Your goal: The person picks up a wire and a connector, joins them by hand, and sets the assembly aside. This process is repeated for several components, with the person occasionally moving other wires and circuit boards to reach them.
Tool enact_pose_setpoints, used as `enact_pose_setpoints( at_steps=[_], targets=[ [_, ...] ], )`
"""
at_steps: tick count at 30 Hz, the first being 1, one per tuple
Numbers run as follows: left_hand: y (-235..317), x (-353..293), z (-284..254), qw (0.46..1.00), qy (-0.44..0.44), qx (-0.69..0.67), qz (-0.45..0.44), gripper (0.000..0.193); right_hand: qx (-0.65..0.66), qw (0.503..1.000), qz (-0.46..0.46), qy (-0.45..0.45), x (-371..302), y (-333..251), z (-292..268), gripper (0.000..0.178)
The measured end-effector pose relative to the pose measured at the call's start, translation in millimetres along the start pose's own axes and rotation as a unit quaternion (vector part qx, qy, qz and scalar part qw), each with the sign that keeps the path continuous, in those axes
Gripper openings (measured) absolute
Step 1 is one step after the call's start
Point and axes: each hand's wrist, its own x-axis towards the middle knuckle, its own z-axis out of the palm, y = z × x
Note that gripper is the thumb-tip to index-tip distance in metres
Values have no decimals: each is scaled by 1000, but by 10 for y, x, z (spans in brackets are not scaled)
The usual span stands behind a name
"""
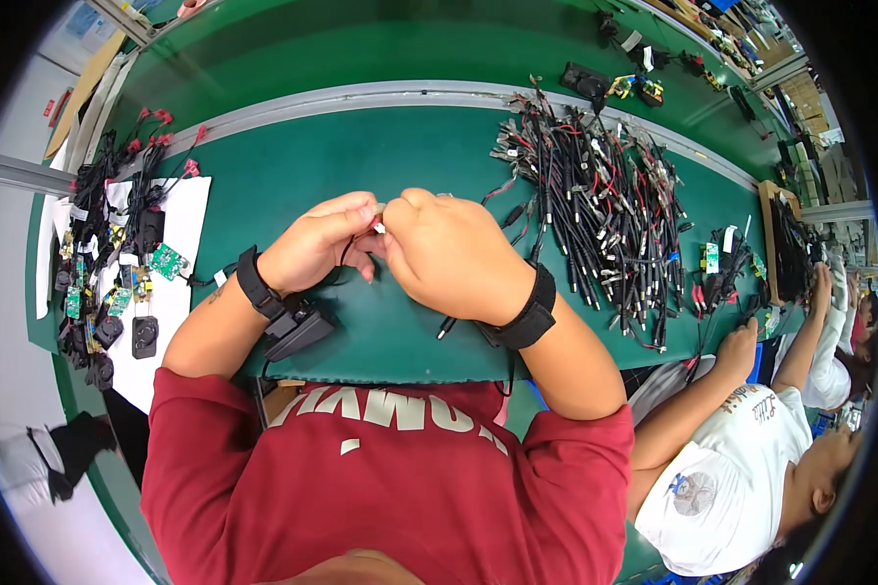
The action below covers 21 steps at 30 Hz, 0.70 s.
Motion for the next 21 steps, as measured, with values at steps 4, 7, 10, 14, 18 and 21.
enact_pose_setpoints(
  at_steps=[4,7,10,14,18,21],
  targets=[
    [-44,6,46,998,35,-35,44,23,28,999,-21,11,16,-9,61,6],
    [-79,-8,64,995,50,-60,54,22,14,998,11,61,60,-86,106,5],
    [-118,-9,58,994,31,-54,89,24,-8,996,51,72,96,-141,130,5],
    [-176,31,107,990,92,8,107,26,-28,993,51,101,113,-152,162,6],
    [-136,19,204,983,135,4,123,30,-11,992,50,115,98,-151,148,7],
    [-46,-23,225,976,100,66,181,27,69,982,57,168,85,-121,40,8]
  ],
)
